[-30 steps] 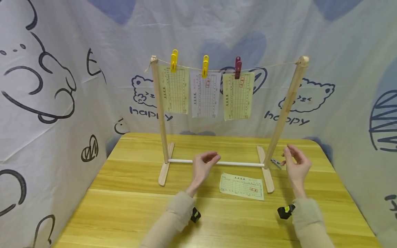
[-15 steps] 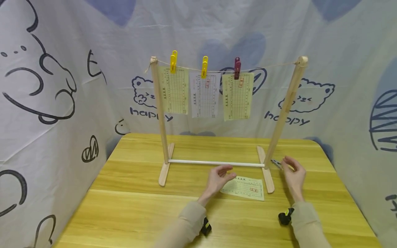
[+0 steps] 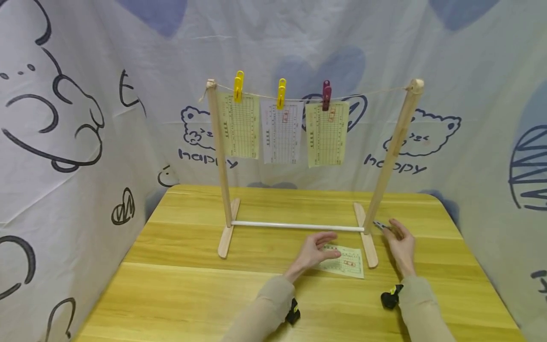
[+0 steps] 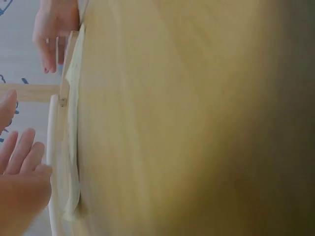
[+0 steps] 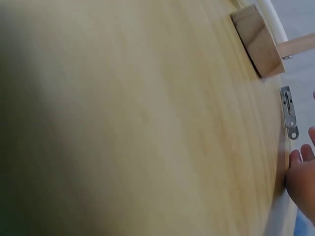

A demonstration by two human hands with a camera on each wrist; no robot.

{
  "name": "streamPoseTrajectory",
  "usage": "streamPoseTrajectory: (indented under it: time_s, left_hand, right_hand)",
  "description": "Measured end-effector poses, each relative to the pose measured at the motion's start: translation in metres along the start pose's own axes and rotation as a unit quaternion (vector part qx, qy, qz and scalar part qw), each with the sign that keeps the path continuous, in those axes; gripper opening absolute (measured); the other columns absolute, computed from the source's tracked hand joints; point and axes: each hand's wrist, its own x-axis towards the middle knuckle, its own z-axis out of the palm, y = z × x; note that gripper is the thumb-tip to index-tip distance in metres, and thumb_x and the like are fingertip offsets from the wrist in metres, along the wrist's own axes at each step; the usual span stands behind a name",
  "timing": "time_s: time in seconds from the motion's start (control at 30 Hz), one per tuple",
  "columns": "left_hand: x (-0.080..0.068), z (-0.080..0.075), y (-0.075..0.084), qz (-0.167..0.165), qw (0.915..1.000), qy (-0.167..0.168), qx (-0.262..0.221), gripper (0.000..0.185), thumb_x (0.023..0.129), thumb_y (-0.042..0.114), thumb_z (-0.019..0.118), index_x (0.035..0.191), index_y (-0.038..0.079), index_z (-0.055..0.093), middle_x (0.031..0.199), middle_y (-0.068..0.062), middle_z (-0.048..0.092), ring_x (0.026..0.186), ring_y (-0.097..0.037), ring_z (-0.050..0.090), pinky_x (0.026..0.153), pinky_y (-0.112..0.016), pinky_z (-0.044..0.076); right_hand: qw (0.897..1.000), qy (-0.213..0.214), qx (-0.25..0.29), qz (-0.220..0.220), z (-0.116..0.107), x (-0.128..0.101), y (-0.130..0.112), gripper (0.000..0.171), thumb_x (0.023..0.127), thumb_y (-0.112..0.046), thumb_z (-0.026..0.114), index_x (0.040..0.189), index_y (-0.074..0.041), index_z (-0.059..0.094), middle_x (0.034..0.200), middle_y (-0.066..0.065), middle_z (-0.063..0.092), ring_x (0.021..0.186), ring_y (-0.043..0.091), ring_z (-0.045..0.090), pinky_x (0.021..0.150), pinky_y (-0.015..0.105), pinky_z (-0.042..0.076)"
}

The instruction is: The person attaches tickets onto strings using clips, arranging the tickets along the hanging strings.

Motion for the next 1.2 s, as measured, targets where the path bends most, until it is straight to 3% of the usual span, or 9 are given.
streamPoseTrajectory:
  time_s: [0.07, 0.17, 0.23, 0.33, 0.5, 0.8, 1.2]
  left_hand:
    - [0.002, 0.003, -0.001, 0.003, 0.9999, -0.008, 0.014, 0.054, 0.088, 0.004, 0.076, 0.137, -0.004, 0.055, 0.140, -0.023, 0.060, 0.133, -0.040, 0.056, 0.114, -0.053, 0.044]
    - [0.006, 0.006, -0.002, 0.003, 0.9993, -0.009, 0.035, 0.053, 0.087, 0.004, 0.077, 0.136, -0.004, 0.057, 0.137, -0.022, 0.063, 0.129, -0.039, 0.059, 0.112, -0.053, 0.047]
    - [0.007, 0.007, -0.003, -0.003, 0.9987, -0.007, 0.050, 0.053, 0.086, 0.003, 0.078, 0.135, -0.004, 0.058, 0.135, -0.021, 0.064, 0.127, -0.037, 0.061, 0.112, -0.050, 0.048]
    - [0.008, 0.008, -0.004, -0.021, 0.9972, -0.005, 0.071, 0.053, 0.086, 0.004, 0.078, 0.135, -0.002, 0.059, 0.136, -0.018, 0.065, 0.128, -0.033, 0.061, 0.113, -0.044, 0.048]
    - [0.008, 0.009, -0.005, -0.050, 0.9936, -0.017, 0.100, 0.059, 0.084, 0.003, 0.079, 0.138, -0.001, 0.056, 0.141, -0.016, 0.061, 0.134, -0.031, 0.057, 0.117, -0.041, 0.043]
    - [0.003, 0.001, -0.004, -0.043, 0.9828, -0.022, 0.178, 0.065, 0.077, -0.004, 0.082, 0.137, -0.001, 0.057, 0.142, -0.017, 0.060, 0.133, -0.034, 0.055, 0.116, -0.044, 0.044]
    - [-0.018, -0.027, 0.004, -0.079, 0.9644, 0.006, 0.252, 0.064, 0.079, 0.000, 0.082, 0.137, -0.001, 0.056, 0.154, -0.017, 0.048, 0.143, -0.040, 0.044, 0.121, -0.052, 0.036]
  right_hand:
    - [0.999, -0.027, -0.014, 0.014, -0.003, 0.001, 0.001, 0.052, 0.101, -0.014, 0.059, 0.150, -0.003, 0.045, 0.162, 0.015, 0.037, 0.145, 0.031, 0.043, 0.104, 0.007, 0.042]
    - [0.997, -0.065, -0.026, 0.026, -0.007, 0.004, 0.002, 0.057, 0.102, -0.014, 0.059, 0.154, -0.002, 0.038, 0.167, 0.013, 0.027, 0.151, 0.033, 0.033, 0.122, 0.029, 0.036]
    - [0.996, -0.085, -0.025, 0.025, -0.008, 0.005, 0.004, 0.060, 0.101, -0.012, 0.059, 0.155, 0.000, 0.034, 0.168, 0.014, 0.023, 0.153, 0.034, 0.029, 0.126, 0.042, 0.029]
    - [0.993, -0.111, -0.037, 0.019, -0.010, 0.006, 0.005, 0.063, 0.102, -0.012, 0.058, 0.156, 0.001, 0.029, 0.169, 0.015, 0.019, 0.154, 0.036, 0.025, 0.127, 0.049, 0.025]
    - [0.986, -0.147, -0.072, 0.013, -0.013, 0.005, 0.005, 0.068, 0.102, -0.015, 0.058, 0.159, 0.000, 0.022, 0.170, 0.016, 0.012, 0.155, 0.040, 0.019, 0.127, 0.054, 0.020]
    - [0.973, -0.174, -0.148, -0.008, -0.013, 0.006, 0.004, 0.067, 0.103, -0.019, 0.056, 0.158, 0.002, 0.023, 0.168, 0.023, 0.014, 0.153, 0.048, 0.016, 0.125, 0.062, 0.019]
    - [0.970, -0.180, -0.158, -0.029, -0.020, 0.005, 0.006, 0.061, 0.103, -0.015, 0.055, 0.154, 0.005, 0.029, 0.164, 0.028, 0.020, 0.150, 0.050, 0.021, 0.123, 0.060, 0.023]
